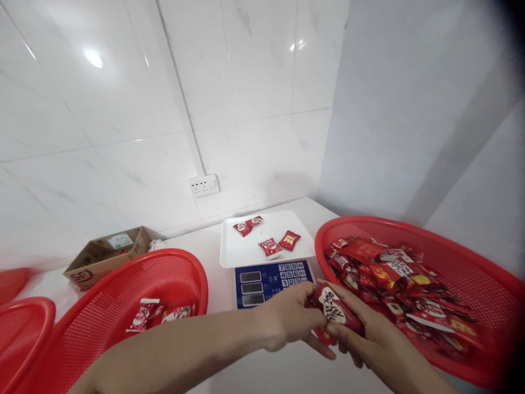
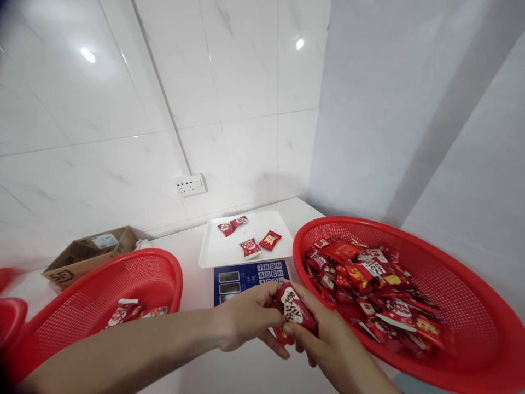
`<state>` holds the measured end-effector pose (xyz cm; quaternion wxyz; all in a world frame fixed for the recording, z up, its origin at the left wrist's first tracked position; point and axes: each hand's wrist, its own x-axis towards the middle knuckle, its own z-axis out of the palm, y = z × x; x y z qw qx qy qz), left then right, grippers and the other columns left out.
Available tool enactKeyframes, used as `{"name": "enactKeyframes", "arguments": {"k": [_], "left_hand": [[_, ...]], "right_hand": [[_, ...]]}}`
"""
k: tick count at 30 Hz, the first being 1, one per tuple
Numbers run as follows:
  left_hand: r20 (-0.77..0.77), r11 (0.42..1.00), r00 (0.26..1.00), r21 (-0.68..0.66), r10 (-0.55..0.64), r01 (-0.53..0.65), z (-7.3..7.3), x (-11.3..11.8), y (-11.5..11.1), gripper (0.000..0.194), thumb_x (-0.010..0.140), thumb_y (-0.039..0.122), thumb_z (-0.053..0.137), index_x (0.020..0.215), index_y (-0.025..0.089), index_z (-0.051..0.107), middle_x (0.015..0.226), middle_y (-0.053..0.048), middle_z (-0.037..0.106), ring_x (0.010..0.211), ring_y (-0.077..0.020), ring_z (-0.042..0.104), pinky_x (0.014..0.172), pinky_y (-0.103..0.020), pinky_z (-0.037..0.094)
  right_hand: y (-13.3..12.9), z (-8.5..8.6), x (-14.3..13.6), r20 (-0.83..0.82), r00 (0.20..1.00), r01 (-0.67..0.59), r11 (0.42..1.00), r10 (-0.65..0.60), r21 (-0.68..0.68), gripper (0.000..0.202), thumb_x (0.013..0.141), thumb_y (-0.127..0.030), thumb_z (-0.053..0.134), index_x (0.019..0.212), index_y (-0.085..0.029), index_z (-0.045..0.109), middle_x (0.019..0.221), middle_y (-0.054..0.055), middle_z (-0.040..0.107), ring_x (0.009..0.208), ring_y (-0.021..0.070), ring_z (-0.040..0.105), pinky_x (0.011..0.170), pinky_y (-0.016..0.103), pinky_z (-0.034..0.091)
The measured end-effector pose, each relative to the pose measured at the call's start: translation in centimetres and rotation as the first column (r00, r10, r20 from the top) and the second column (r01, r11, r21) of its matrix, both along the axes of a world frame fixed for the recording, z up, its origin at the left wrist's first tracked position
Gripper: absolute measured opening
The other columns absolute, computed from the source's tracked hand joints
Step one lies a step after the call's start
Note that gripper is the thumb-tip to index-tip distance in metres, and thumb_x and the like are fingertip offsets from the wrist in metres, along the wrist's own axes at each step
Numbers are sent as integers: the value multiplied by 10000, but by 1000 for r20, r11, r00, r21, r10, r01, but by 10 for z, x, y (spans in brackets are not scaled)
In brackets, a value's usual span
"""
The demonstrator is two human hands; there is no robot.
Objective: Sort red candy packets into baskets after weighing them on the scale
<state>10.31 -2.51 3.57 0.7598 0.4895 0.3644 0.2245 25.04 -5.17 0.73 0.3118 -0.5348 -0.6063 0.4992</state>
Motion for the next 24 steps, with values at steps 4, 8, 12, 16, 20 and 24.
{"name": "enactKeyframes", "arguments": {"k": [4,8,12,16,20,24], "left_hand": [[-37,1000,999,-21,14,-14,-3,-6,0,183,567,141,584,750,143,566,625,12,577,554,-96,547,523,-259,480],[-91,989,991,118,99,-88,-7,-14,1,226,670,364,598,660,145,545,541,23,524,436,-69,460,371,-189,398],[-119,942,972,293,204,-162,-1,-28,20,246,705,398,587,666,161,537,550,36,498,426,-61,421,347,-170,361],[-190,790,838,489,511,-371,6,-53,65,224,772,370,513,678,167,523,599,32,489,474,-61,422,402,-170,374],[-251,675,699,597,670,-433,1,-76,112,183,803,307,472,727,153,536,625,15,506,508,-69,437,453,-181,379],[-369,654,605,668,706,-356,-3,-93,132,255,731,333,587,888,133,567,570,23,510,464,-87,437,448,-209,347]], "right_hand": [[-1,-1,5,7,997,-76,996,76,-38,658,726,-353,532,1332,-203,322,573,-49,542,483,111,469,419,218,383],[-1,1,9,26,998,-63,998,63,-15,639,724,-370,537,1316,-196,369,569,-41,548,487,116,486,443,231,411],[6,-2,20,80,997,6,994,-15,112,608,756,-448,495,1302,-204,389,595,-25,572,512,135,518,482,258,444],[21,-18,37,175,966,135,946,-192,294,561,775,-494,454,1249,-193,439,626,-18,578,578,152,545,592,287,476],[28,-30,45,173,964,144,942,-203,303,529,783,-496,442,1210,-183,459,649,-13,574,636,165,570,612,280,484],[26,-27,47,153,964,169,944,-218,282,530,756,-512,461,1168,-180,494,678,12,608,693,196,597,576,279,494]]}}
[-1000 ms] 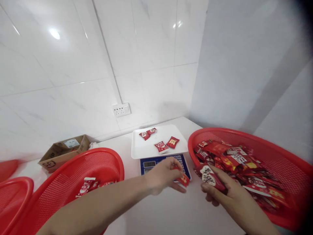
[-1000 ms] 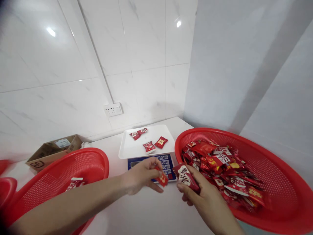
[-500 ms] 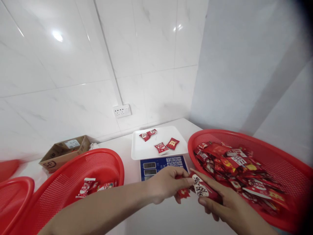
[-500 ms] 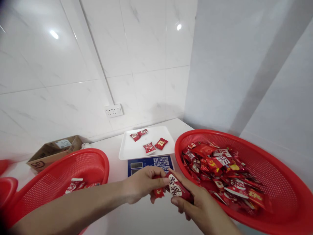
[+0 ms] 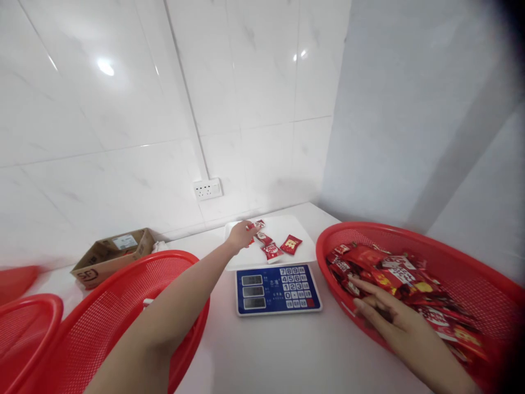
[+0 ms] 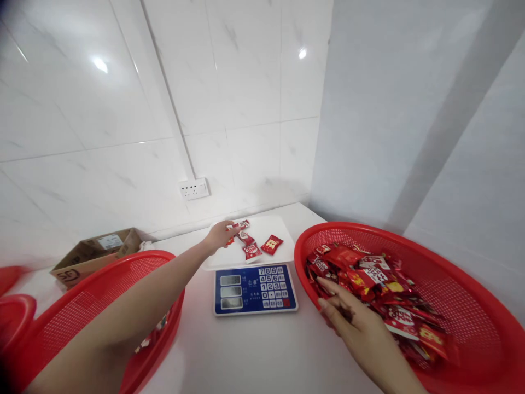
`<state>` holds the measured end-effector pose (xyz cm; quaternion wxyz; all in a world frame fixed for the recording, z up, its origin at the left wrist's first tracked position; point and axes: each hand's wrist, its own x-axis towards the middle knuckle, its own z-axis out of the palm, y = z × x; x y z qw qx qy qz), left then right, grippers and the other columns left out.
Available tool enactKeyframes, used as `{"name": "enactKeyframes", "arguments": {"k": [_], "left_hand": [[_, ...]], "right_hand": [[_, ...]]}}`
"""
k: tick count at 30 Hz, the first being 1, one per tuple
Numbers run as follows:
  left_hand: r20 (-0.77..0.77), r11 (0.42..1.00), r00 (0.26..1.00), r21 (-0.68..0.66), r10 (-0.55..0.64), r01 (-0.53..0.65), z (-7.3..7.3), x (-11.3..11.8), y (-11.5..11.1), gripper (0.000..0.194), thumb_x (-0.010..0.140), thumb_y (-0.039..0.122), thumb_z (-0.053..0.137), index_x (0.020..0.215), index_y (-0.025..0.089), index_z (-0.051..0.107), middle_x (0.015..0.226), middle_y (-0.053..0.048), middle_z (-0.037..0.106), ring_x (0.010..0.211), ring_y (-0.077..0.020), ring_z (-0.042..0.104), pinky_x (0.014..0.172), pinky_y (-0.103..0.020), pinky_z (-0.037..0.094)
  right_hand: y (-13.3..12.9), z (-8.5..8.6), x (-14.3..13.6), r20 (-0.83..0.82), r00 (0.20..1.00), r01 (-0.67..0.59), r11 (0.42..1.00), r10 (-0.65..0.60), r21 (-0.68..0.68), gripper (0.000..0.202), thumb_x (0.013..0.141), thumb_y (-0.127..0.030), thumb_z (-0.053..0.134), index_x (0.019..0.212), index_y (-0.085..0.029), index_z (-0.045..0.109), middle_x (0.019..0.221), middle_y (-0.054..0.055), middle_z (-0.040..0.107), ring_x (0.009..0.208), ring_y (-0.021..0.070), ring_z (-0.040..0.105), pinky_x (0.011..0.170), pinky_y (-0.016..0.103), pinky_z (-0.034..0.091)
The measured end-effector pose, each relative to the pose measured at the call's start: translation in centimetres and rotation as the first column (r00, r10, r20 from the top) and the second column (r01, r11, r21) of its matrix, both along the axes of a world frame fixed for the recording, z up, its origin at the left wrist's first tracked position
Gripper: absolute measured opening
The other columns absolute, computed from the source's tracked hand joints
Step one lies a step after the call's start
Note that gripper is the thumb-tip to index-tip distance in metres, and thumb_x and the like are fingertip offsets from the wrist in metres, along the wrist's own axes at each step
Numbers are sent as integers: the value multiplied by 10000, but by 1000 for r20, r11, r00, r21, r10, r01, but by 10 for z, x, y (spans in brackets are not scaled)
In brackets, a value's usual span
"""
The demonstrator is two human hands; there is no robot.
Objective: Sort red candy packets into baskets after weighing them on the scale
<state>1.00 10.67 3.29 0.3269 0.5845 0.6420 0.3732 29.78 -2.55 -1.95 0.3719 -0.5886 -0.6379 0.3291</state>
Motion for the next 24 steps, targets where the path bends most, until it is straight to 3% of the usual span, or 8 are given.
{"name": "enactKeyframes", "arguments": {"k": [4,10,15,19,24], "left_hand": [[-156,998,988,65,-7,17,14,-12,-15,300,724,400,575,921,174,573,560,35,514,459,-96,446,450,-207,321],[-357,989,932,102,-67,110,41,-32,-76,279,746,478,504,713,212,581,456,62,438,450,-112,416,466,-217,282],[-572,994,815,-10,-96,110,40,-50,-123,304,791,480,417,720,222,563,467,67,396,463,-113,372,476,-221,258],[-526,992,841,-86,-127,97,36,-58,-142,316,804,493,386,762,227,551,536,61,441,511,-115,402,511,-222,291],[-529,985,831,-117,-169,126,32,-57,-146,335,811,493,366,766,222,558,525,57,445,494,-116,400,498,-222,300]], "right_hand": [[-1,6,3,-23,1000,-12,999,11,-36,519,743,-507,479,1157,-195,506,712,19,627,717,199,602,596,271,504],[-1,5,1,-65,998,18,996,-23,-84,564,705,-539,485,1137,-176,505,702,27,607,651,191,570,559,286,502],[0,0,3,-49,997,49,993,-55,-105,602,679,-565,492,1143,-182,499,758,35,618,677,188,573,610,294,505],[0,-4,6,-1,999,54,994,-54,-92,528,713,-549,484,1135,-232,507,719,14,613,671,185,576,647,309,503],[-1,-5,5,-32,997,66,993,-69,-96,511,703,-534,503,1126,-249,516,740,19,626,685,187,587,646,306,513]]}}
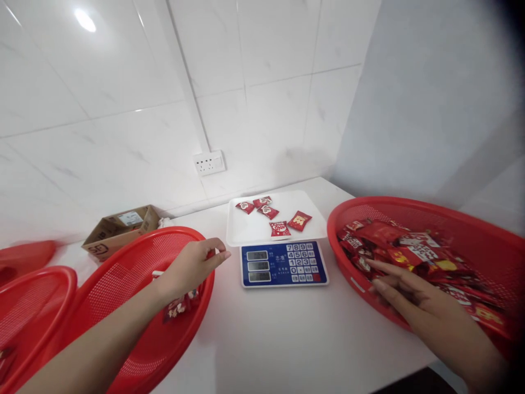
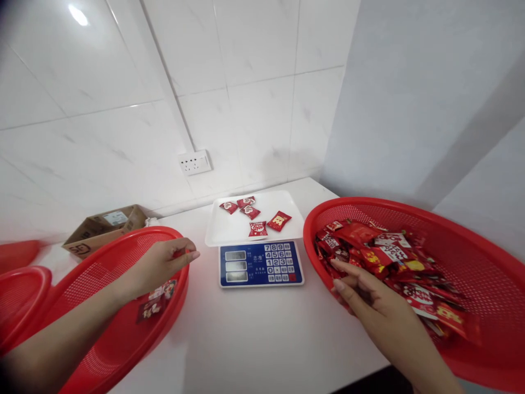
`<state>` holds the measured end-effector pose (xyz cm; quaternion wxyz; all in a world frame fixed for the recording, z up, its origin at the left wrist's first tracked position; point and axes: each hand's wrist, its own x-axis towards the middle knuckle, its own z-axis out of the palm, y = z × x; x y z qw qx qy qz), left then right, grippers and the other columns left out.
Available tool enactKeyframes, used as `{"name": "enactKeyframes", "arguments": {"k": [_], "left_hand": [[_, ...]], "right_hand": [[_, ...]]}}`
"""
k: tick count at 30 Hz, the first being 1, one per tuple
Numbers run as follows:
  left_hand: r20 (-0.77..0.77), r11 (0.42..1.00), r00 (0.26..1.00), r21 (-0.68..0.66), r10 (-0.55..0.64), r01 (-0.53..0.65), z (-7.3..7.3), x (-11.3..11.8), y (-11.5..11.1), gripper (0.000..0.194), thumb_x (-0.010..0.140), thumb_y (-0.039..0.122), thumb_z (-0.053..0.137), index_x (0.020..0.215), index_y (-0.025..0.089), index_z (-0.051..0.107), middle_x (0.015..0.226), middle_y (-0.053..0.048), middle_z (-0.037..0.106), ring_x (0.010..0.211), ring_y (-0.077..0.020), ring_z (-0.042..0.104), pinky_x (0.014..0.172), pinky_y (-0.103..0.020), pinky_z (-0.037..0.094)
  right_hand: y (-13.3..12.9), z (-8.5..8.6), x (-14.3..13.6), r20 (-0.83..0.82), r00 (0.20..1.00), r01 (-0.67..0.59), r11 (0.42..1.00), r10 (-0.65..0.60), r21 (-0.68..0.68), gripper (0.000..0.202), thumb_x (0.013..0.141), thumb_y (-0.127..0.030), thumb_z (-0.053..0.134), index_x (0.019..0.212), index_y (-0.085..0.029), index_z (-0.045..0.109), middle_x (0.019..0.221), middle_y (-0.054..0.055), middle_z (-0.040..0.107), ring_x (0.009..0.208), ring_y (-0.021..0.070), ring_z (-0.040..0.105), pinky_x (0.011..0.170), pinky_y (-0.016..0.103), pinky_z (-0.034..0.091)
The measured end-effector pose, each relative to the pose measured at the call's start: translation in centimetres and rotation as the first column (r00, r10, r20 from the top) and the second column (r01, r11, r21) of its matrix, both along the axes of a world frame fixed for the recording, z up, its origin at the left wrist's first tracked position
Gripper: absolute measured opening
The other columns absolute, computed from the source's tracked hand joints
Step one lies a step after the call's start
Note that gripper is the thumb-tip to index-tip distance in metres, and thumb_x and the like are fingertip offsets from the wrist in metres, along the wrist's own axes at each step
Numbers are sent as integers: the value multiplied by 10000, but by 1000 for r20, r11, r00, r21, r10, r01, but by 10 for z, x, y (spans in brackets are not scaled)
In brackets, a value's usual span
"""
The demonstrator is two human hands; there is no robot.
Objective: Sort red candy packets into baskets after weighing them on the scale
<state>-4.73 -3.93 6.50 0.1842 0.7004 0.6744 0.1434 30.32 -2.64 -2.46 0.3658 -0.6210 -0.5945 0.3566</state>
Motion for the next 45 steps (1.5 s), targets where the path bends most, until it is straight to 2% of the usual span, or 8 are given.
{"name": "enactKeyframes", "arguments": {"k": [3,6,13,19,27,33,39,45], "left_hand": [[-82,997,994,28,-68,70,-4,4,11,327,833,458,342,827,226,572,567,37,520,518,-129,462,512,-228,335],[-201,985,972,97,-124,145,-12,8,39,286,853,362,336,937,239,581,840,-4,631,717,-157,566,636,-251,404],[-318,979,936,86,-149,185,-36,9,143,393,830,207,444,1223,221,436,1288,-42,472,1135,-188,454,936,-316,370],[-432,977,881,1,-191,212,-43,13,189,423,839,303,491,1240,202,398,1259,-96,451,1070,-239,491,883,-472,413],[-505,995,858,-26,-99,100,-43,9,191,295,831,335,495,1060,151,514,1097,-78,528,909,-191,545,759,-389,469],[-417,995,906,22,-76,94,-24,15,176,181,788,260,500,921,141,532,903,-76,595,811,-204,563,681,-348,436],[-107,939,941,93,-321,330,3,100,146,235,760,385,464,905,214,534,813,-7,643,737,-170,591,593,-252,419],[138,755,743,90,-655,650,-4,213,119,383,738,418,539,1076,240,524,935,3,649,811,-144,604,689,-230,456]], "right_hand": [[2,-2,-1,-25,999,20,1000,-20,4,524,683,-527,526,1121,-241,526,805,34,655,708,196,604,654,316,519],[4,-4,-2,-29,999,26,999,-24,39,530,653,-523,545,1086,-217,559,760,35,663,702,205,618,604,303,526],[1,2,-5,3,1000,-14,995,13,102,487,686,-511,524,1065,-209,572,786,47,678,688,194,627,569,281,521],[0,1,-6,21,999,-51,989,49,141,453,743,-479,497,1106,-214,553,746,20,648,664,171,608,578,262,508],[-3,3,-7,3,997,-72,988,72,140,390,788,-411,482,1122,-218,540,735,-3,614,675,144,576,633,242,478],[-7,8,-7,28,990,-138,976,136,166,347,816,-375,464,1112,-217,552,863,32,662,788,162,601,723,271,473],[-15,15,-8,312,912,-347,906,266,241,217,824,-346,474,868,-228,650,795,26,669,744,156,589,662,259,438],[-15,14,-8,384,886,-391,866,261,313,177,827,-288,479,803,-219,640,735,9,665,710,133,572,656,238,407]]}}
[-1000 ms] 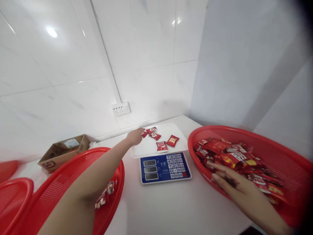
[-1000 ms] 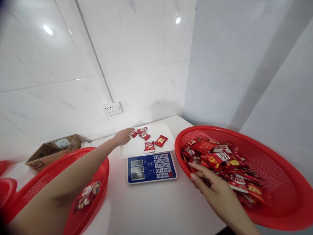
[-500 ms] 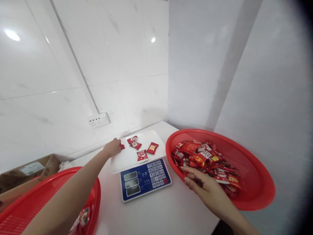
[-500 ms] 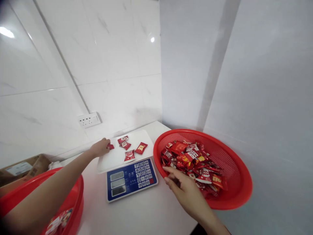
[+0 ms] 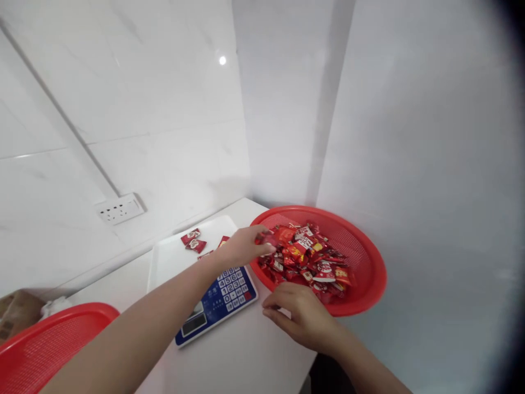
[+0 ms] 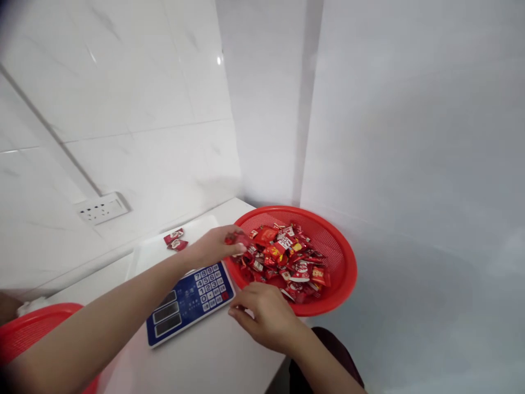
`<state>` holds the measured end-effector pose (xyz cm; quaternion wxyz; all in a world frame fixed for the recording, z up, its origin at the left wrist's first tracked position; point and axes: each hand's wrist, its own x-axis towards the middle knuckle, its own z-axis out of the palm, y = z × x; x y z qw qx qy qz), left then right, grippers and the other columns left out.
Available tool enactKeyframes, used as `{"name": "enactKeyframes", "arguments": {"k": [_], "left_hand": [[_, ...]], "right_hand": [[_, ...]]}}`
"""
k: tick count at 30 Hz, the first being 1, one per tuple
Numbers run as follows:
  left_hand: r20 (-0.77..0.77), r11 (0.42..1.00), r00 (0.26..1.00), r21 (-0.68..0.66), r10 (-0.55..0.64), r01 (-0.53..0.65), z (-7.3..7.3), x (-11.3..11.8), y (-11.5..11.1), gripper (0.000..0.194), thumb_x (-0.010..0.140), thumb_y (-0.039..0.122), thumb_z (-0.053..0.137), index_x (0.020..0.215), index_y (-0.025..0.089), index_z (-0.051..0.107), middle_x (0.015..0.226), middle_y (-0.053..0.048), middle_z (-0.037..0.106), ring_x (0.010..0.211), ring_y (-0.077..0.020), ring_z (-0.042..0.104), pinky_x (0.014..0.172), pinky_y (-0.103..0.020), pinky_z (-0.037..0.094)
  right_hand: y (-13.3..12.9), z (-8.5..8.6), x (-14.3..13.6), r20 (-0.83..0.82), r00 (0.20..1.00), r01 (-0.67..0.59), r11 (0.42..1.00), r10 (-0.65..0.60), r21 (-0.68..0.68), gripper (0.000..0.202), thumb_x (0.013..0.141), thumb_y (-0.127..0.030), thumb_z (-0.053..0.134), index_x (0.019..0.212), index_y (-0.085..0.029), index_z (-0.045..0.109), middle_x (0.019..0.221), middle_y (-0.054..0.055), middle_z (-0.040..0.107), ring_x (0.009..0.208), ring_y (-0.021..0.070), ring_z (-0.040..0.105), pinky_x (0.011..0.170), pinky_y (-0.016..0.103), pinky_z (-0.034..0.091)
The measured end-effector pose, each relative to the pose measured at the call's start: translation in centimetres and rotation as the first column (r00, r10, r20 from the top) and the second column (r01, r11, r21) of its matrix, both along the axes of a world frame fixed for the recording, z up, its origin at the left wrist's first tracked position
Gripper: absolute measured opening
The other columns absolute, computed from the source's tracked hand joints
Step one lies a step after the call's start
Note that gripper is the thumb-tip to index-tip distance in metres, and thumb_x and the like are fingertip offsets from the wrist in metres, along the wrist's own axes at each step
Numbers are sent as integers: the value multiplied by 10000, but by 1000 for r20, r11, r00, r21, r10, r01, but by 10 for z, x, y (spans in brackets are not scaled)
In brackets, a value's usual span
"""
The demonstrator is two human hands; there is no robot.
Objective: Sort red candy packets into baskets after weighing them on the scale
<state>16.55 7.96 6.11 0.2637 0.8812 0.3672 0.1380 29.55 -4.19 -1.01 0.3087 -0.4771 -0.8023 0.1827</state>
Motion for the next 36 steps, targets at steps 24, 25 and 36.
{"name": "enactKeyframes", "arguments": {"k": [24,25,36], "left_hand": [[-735,960,640,-53,-224,274,-86,91,5,308,824,311,513,1099,174,520,1115,-81,552,999,-216,532,854,-442,433],[-715,956,654,-68,-246,285,-84,90,6,310,801,305,547,1080,172,535,1094,-77,567,989,-217,537,847,-441,435],[-131,947,967,-266,-220,179,-43,44,27,410,724,322,574,1108,191,517,986,-52,636,915,-216,573,778,-309,442]], "right_hand": [[3,-9,3,25,1000,-7,989,4,144,182,838,-222,437,874,-199,614,870,22,682,813,156,580,710,251,411],[3,-9,3,22,1000,5,991,-8,135,184,839,-229,440,893,-205,614,870,20,681,808,155,580,703,251,411],[0,-2,3,-156,985,77,997,-77,-4,194,822,-230,471,906,-217,645,846,36,689,793,171,600,728,289,439]]}}
